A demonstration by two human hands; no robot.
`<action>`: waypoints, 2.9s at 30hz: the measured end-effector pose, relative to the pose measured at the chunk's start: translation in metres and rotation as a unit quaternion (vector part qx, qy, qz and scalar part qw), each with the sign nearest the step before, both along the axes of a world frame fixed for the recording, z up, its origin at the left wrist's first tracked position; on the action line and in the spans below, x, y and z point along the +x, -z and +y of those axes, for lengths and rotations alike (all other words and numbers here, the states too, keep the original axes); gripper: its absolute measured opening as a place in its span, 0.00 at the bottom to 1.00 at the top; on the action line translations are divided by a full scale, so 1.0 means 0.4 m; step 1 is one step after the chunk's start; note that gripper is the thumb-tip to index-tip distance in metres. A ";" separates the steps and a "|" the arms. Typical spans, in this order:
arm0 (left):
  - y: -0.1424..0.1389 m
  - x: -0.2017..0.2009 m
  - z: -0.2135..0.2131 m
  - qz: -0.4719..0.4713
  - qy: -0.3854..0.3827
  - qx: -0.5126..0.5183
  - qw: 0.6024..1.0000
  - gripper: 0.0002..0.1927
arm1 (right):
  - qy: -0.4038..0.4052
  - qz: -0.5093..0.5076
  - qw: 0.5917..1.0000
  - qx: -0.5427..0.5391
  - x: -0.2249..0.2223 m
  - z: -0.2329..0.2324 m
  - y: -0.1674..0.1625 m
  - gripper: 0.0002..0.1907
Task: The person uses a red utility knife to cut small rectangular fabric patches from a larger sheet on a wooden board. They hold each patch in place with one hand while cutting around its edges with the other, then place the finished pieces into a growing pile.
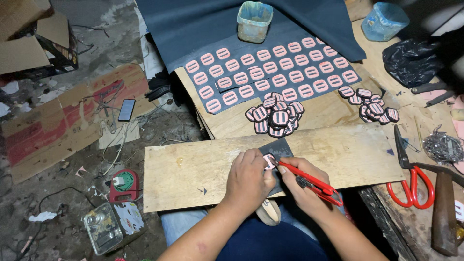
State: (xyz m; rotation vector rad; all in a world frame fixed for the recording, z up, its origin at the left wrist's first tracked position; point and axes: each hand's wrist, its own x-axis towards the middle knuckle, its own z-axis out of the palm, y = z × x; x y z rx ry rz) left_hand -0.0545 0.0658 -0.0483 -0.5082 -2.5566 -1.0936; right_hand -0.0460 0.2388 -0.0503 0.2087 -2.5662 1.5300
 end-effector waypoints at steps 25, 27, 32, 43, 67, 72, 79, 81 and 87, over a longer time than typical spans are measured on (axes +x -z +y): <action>0.019 0.009 0.008 0.039 0.015 0.040 0.998 0.14 | 0.035 -0.031 0.999 -0.019 0.023 0.026 0.021 0.12; 0.020 0.008 0.004 0.024 0.009 0.042 0.999 0.13 | 0.069 -0.055 0.995 -0.047 0.024 0.019 0.023 0.13; 0.026 0.013 0.000 0.033 -0.004 0.042 0.999 0.12 | 0.039 0.019 0.999 -0.025 0.028 0.008 0.037 0.14; 0.025 0.008 -0.005 0.016 0.012 0.036 0.999 0.11 | -0.012 0.160 0.986 0.045 0.007 -0.014 0.044 0.12; -0.016 -0.013 0.021 -0.176 -0.044 0.182 0.966 0.15 | -0.007 0.149 0.989 0.011 0.031 0.007 0.062 0.12; -0.009 -0.059 0.022 -0.272 -0.060 0.222 0.935 0.14 | 0.020 0.109 0.994 0.000 0.028 0.001 0.063 0.12; 0.013 -0.057 0.026 -0.235 -0.078 0.212 0.945 0.10 | -0.047 0.190 0.979 0.062 0.020 0.008 0.029 0.12; 0.017 -0.053 0.028 -0.222 -0.073 0.224 0.946 0.09 | -0.066 0.205 0.974 0.065 0.021 0.014 0.017 0.12; 0.024 -0.036 0.024 -0.231 -0.057 0.250 0.939 0.07 | -0.079 0.176 0.979 0.071 0.016 0.023 0.006 0.12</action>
